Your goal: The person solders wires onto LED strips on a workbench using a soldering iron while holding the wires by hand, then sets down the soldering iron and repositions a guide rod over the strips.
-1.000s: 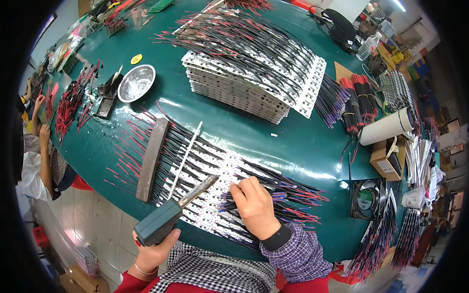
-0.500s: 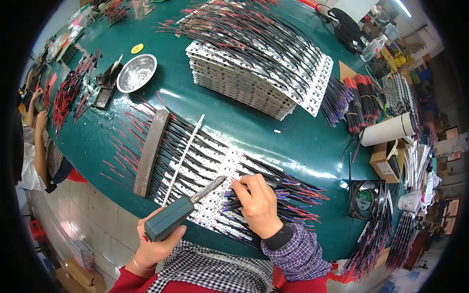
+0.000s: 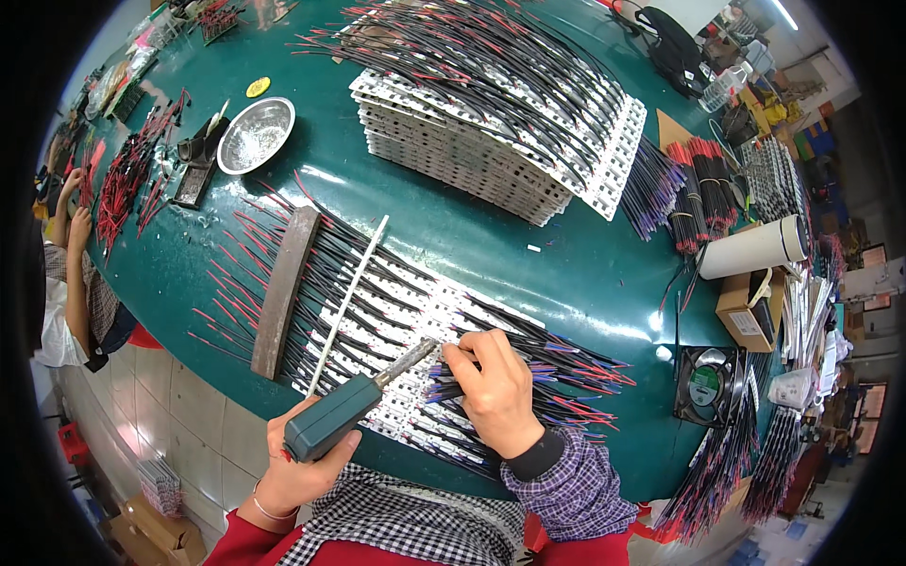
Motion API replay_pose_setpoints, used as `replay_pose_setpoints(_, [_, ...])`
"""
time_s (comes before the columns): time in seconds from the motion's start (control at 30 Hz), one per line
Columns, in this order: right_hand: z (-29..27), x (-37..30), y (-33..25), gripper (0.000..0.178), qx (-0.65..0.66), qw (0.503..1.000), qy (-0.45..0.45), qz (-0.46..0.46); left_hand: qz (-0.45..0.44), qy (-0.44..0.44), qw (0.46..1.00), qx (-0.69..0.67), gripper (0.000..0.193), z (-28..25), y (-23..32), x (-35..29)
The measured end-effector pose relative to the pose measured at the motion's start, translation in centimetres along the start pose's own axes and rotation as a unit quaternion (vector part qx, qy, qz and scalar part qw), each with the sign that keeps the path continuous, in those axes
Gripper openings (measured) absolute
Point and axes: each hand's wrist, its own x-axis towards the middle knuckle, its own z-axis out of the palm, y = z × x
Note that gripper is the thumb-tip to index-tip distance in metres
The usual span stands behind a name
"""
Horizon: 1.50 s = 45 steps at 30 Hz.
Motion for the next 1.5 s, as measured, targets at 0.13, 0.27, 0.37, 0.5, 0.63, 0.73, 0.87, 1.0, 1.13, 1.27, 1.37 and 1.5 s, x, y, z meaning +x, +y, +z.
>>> replay_pose_setpoints(0.13, [0.2, -0.1, 0.2, 0.046, -0.004, 1.000, 0.007, -0.006, 0.013, 0.014, 1.000, -0.013, 0.025, 0.2, 0.0, 0.1])
replay_pose_setpoints(0.27, [0.2, 0.0, 0.1, 0.044, 0.002, 1.000, 0.002, -0.005, -0.012, -0.008, 1.000, 0.005, 0.022, -0.3, 0.5, 0.2])
replay_pose_setpoints(0.37, [0.3, 0.1, -0.1, 0.041, -0.003, 1.000, -0.004, -0.005, -0.019, -0.005, 1.000, -0.001, 0.021, -0.6, 0.3, 0.0])
replay_pose_setpoints(0.5, [0.2, 0.0, 0.2, 0.038, -0.006, 1.000, 0.004, -0.008, -0.014, 0.000, 1.000, -0.011, 0.026, -0.1, 0.3, 0.1])
replay_pose_setpoints(0.63, [0.1, 0.0, 0.1, 0.037, -0.011, 1.000, -0.002, -0.006, -0.017, 0.004, 1.000, -0.012, 0.025, -0.3, 0.2, 0.1])
replay_pose_setpoints(0.73, [0.2, 0.1, 0.1, 0.037, -0.010, 1.000, 0.002, -0.010, -0.032, -0.021, 0.999, -0.009, 0.030, -0.7, 0.1, 0.1])
replay_pose_setpoints(0.87, [0.3, 0.2, 0.3, 0.037, -0.007, 1.000, 0.001, -0.011, -0.020, 0.082, 0.996, 0.019, 0.023, -3.0, 1.7, 0.3])
replay_pose_setpoints(1.0, [-0.1, 0.0, 0.5, 0.038, -0.012, 1.000, -0.002, -0.002, 0.187, 0.295, 0.925, 0.151, 0.033, -10.0, 2.7, 1.6])
replay_pose_setpoints(1.13, [0.0, 0.1, -0.5, 0.045, 0.011, 1.000, -0.013, -0.002, 0.234, 0.418, 0.863, 0.161, 0.031, -13.7, 7.3, 4.4])
replay_pose_setpoints(1.27, [-1.7, 0.3, -0.9, 0.045, -0.041, 0.999, -0.031, 0.001, 0.079, 0.322, 0.941, 0.066, 0.026, -12.3, 1.8, 11.1])
replay_pose_setpoints(1.37, [-4.1, -0.4, -3.4, 0.048, -0.013, 0.997, 0.039, -0.062, -0.013, 0.332, 0.937, 0.107, 0.025, -12.7, -1.5, 11.8])
replay_pose_setpoints(1.5, [-3.8, -0.2, -4.7, 0.062, -0.077, 0.996, 0.036, 0.011, 0.035, 0.375, 0.926, -0.025, 0.027, -10.7, -0.4, 8.3])
